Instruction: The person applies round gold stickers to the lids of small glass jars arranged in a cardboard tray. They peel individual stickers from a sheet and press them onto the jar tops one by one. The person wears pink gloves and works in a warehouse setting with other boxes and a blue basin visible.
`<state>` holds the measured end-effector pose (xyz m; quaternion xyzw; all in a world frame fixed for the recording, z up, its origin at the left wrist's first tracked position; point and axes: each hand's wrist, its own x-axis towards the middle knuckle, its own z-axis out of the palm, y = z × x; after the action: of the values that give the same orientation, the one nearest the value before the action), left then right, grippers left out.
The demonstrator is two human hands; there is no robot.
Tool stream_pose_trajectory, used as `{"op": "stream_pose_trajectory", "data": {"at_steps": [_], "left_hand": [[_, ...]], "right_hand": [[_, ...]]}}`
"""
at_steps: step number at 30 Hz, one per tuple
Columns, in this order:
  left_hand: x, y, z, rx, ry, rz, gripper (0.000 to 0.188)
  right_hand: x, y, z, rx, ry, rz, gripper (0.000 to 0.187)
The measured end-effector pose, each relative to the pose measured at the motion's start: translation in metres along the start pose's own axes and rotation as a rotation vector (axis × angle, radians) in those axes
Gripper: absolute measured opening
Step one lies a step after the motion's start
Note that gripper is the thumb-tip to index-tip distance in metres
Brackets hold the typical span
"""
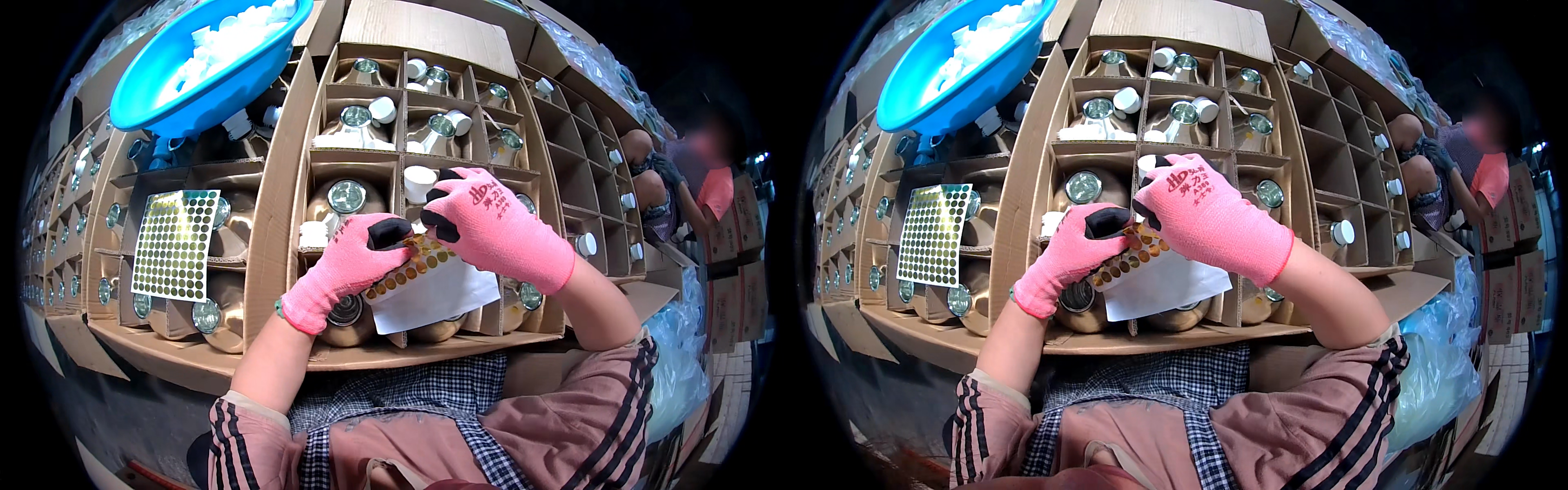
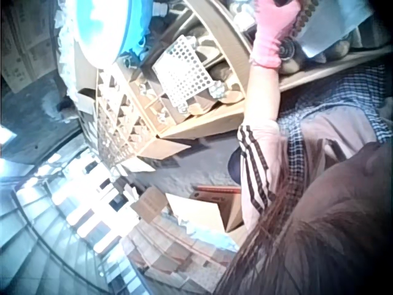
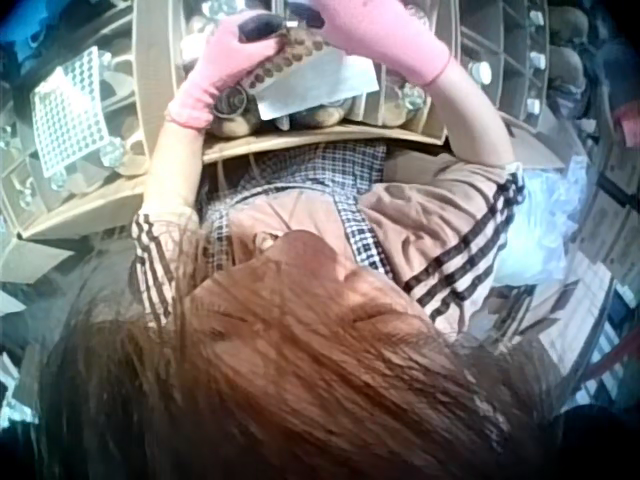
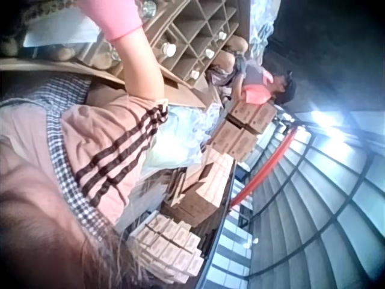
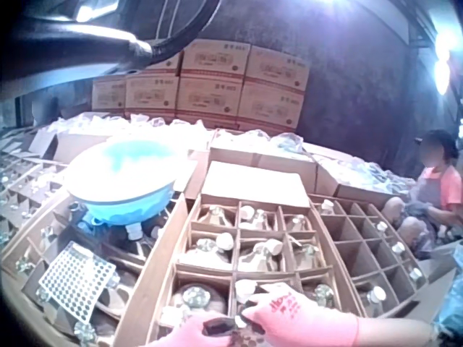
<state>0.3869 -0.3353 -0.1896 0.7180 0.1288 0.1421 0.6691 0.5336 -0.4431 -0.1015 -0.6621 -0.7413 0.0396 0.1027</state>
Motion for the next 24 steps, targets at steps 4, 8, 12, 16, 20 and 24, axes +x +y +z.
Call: {"op": "stream_pose_trajectory", "data": {"at_steps": [4, 8, 12, 16, 20, 24], "left_hand": [[0.002, 0.002, -0.001, 0.054, -0.001, 0.002, 0.017], [-0.001, 0.002, -0.006, -0.038, 0.03, -0.131, 0.015], [0.005, 0.005, -0.002, -0.068, 0.011, -0.155, 0.013], [0.009, 0.001, -0.005, -0.028, -0.004, -0.164, 0.015], [0.007, 0.003, -0.009, -0.078, -0.021, -0.252, 0.019], [0.007, 0.01, -0.01, -0.083, -0.013, -0.314, 0.02]], "right_hand": [[0.005, -0.001, -0.004, -0.016, -0.095, -0.04, 0.014], [0.018, 0.016, -0.008, 0.355, 0.03, 0.06, 0.022], [0.062, 0.13, -0.013, 0.418, 0.397, 0.365, 0.017], [0.103, 0.241, 0.027, -0.271, 0.29, 0.376, 0.021], [0.138, 0.251, 0.049, -0.476, 0.021, 0.41, 0.033], [0.155, 0.261, 0.06, -0.603, -0.141, 0.366, 0.028]]}}
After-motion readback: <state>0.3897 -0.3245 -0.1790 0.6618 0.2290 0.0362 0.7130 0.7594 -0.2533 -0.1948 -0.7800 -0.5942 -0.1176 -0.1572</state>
